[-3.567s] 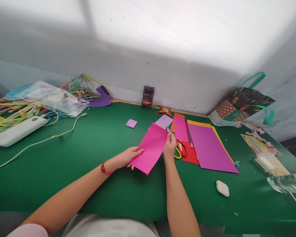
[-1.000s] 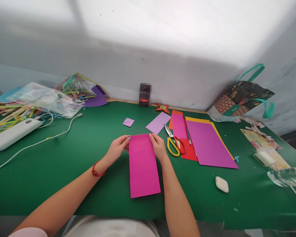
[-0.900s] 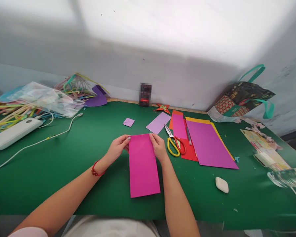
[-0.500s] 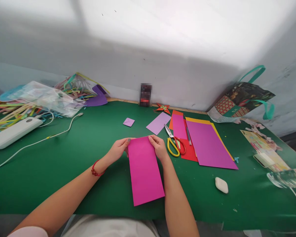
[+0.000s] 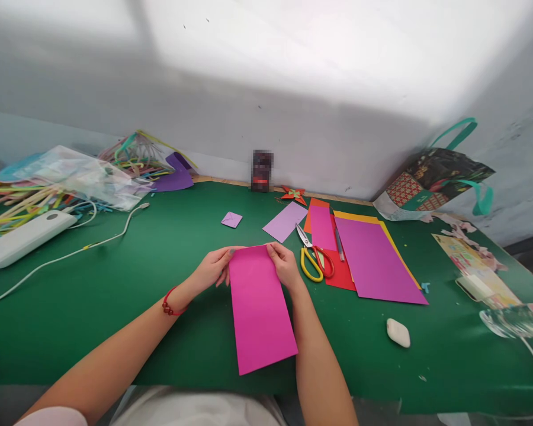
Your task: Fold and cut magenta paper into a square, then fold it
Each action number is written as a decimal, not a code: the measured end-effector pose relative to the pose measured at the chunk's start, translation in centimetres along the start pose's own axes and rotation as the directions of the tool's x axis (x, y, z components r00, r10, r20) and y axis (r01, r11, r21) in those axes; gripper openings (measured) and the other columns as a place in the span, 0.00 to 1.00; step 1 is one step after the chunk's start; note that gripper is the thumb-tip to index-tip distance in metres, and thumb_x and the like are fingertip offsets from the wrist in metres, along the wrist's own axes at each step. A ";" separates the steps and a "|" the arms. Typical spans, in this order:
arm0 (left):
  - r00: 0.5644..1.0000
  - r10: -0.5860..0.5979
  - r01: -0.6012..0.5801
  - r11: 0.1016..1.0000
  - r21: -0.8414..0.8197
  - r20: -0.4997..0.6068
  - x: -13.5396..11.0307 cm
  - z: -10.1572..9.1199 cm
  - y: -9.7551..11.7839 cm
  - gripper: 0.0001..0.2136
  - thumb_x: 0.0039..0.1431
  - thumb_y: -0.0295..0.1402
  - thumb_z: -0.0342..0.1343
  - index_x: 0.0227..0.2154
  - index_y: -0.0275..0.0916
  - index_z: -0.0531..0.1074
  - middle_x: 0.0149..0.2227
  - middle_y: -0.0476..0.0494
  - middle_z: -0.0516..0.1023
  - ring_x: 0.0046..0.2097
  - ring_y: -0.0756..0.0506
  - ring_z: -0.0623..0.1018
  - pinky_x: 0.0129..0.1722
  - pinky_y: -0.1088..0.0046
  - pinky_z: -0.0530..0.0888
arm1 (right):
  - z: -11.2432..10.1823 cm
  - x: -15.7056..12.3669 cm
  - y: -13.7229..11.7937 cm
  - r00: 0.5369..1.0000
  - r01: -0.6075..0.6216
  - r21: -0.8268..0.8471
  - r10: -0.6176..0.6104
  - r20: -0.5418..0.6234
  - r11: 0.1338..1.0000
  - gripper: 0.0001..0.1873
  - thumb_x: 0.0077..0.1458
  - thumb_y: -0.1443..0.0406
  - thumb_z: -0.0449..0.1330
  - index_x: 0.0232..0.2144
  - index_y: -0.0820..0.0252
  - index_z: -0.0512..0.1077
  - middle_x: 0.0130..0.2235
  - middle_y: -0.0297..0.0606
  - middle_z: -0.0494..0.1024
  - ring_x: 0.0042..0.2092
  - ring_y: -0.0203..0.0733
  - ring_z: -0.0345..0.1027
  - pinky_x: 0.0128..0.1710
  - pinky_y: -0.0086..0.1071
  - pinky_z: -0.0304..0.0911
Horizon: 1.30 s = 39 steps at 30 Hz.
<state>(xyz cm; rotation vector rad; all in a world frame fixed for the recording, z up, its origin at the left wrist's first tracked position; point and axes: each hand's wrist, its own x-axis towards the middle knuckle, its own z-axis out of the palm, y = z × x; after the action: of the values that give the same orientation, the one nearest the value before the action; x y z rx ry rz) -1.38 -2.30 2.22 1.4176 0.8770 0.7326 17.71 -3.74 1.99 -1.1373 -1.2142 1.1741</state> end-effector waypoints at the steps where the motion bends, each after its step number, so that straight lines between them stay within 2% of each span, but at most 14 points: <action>1: 1.000 0.001 -0.001 1.000 0.004 -0.006 0.0 0.0 -0.1 0.29 0.58 0.50 0.42 0.51 0.30 0.65 0.11 0.54 0.65 0.10 0.55 0.62 0.09 0.82 0.55 | 0.0 0.0 0.0 1.000 0.004 -0.004 -0.004 0.002 1.000 0.21 0.42 0.46 0.59 0.24 0.59 0.71 0.25 0.32 0.68 0.28 0.36 0.59 0.29 0.29 0.55; 8: 0.999 -0.035 0.035 0.999 0.013 -0.018 0.0 0.0 0.0 0.28 0.57 0.50 0.43 0.50 0.30 0.65 0.09 0.57 0.62 0.10 0.55 0.60 0.10 0.82 0.55 | 0.1 0.0 0.1 0.998 0.047 -0.051 -0.049 -0.031 0.998 0.21 0.45 0.47 0.57 0.25 0.58 0.71 0.26 0.33 0.69 0.29 0.37 0.59 0.29 0.29 0.56; 11: 0.999 -0.053 0.053 0.998 0.028 -0.012 0.1 0.1 -0.3 0.27 0.56 0.50 0.45 0.46 0.30 0.67 0.09 0.58 0.62 0.10 0.55 0.58 0.10 0.81 0.53 | 0.2 0.1 0.1 0.995 0.062 -0.056 -0.066 -0.073 0.997 0.21 0.44 0.46 0.57 0.25 0.58 0.71 0.25 0.33 0.69 0.29 0.37 0.59 0.28 0.30 0.56; 17: 0.998 -0.052 0.053 0.998 0.035 -0.020 0.1 0.2 -0.4 0.23 0.56 0.50 0.44 0.38 0.33 0.67 0.08 0.58 0.61 0.09 0.56 0.57 0.10 0.81 0.52 | 0.4 0.1 0.0 0.993 0.080 -0.069 -0.086 -0.086 0.994 0.22 0.44 0.46 0.57 0.25 0.58 0.71 0.25 0.33 0.68 0.29 0.37 0.59 0.28 0.30 0.56; 21: 0.998 -0.049 0.047 0.998 0.044 0.043 0.0 0.3 -0.4 0.21 0.53 0.53 0.46 0.31 0.36 0.64 0.10 0.58 0.63 0.10 0.55 0.59 0.10 0.81 0.54 | 0.4 0.0 -0.3 0.985 0.102 -0.077 -0.112 -0.135 0.992 0.22 0.45 0.46 0.56 0.25 0.59 0.71 0.24 0.32 0.67 0.27 0.36 0.56 0.26 0.29 0.54; 25: 0.994 -0.063 0.056 0.996 0.071 0.093 0.1 0.4 -0.7 0.20 0.54 0.53 0.44 0.26 0.37 0.63 0.09 0.58 0.61 0.10 0.56 0.57 0.10 0.81 0.53 | 0.4 -0.1 -0.4 0.982 0.112 -0.089 -0.125 -0.145 0.990 0.23 0.45 0.45 0.55 0.25 0.59 0.70 0.23 0.32 0.66 0.27 0.36 0.56 0.26 0.29 0.54; 30: 0.994 -0.057 0.050 0.996 0.074 0.094 0.1 0.4 -0.7 0.20 0.54 0.52 0.44 0.26 0.38 0.62 0.10 0.58 0.61 0.10 0.56 0.58 0.11 0.81 0.53 | 0.4 -0.1 -0.4 0.978 0.113 -0.092 -0.127 -0.164 0.989 0.23 0.45 0.44 0.55 0.23 0.58 0.67 0.22 0.31 0.63 0.25 0.35 0.53 0.24 0.29 0.53; 35: 0.979 -0.097 0.082 0.992 0.091 0.181 -0.1 0.9 -0.7 0.19 0.53 0.51 0.47 0.24 0.38 0.60 0.11 0.57 0.64 0.11 0.55 0.60 0.12 0.80 0.56 | 0.0 0.1 -0.5 0.956 0.123 -0.131 -0.153 -0.249 0.984 0.23 0.45 0.44 0.54 0.22 0.57 0.64 0.21 0.31 0.61 0.25 0.35 0.52 0.25 0.30 0.52; 39: 0.981 -0.112 0.095 0.989 0.109 0.158 -0.2 1.0 -0.9 0.19 0.53 0.52 0.46 0.22 0.39 0.59 0.10 0.57 0.63 0.11 0.56 0.58 0.11 0.80 0.53 | -0.1 0.1 -0.4 0.957 0.124 -0.148 -0.158 -0.245 0.981 0.23 0.46 0.44 0.53 0.22 0.57 0.64 0.22 0.31 0.62 0.25 0.35 0.52 0.25 0.30 0.52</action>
<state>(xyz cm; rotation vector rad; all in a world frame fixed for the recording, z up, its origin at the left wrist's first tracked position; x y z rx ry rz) -0.64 -3.01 1.32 1.4866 0.8615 0.4910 17.78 -3.70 2.38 -1.2361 -1.1639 0.8207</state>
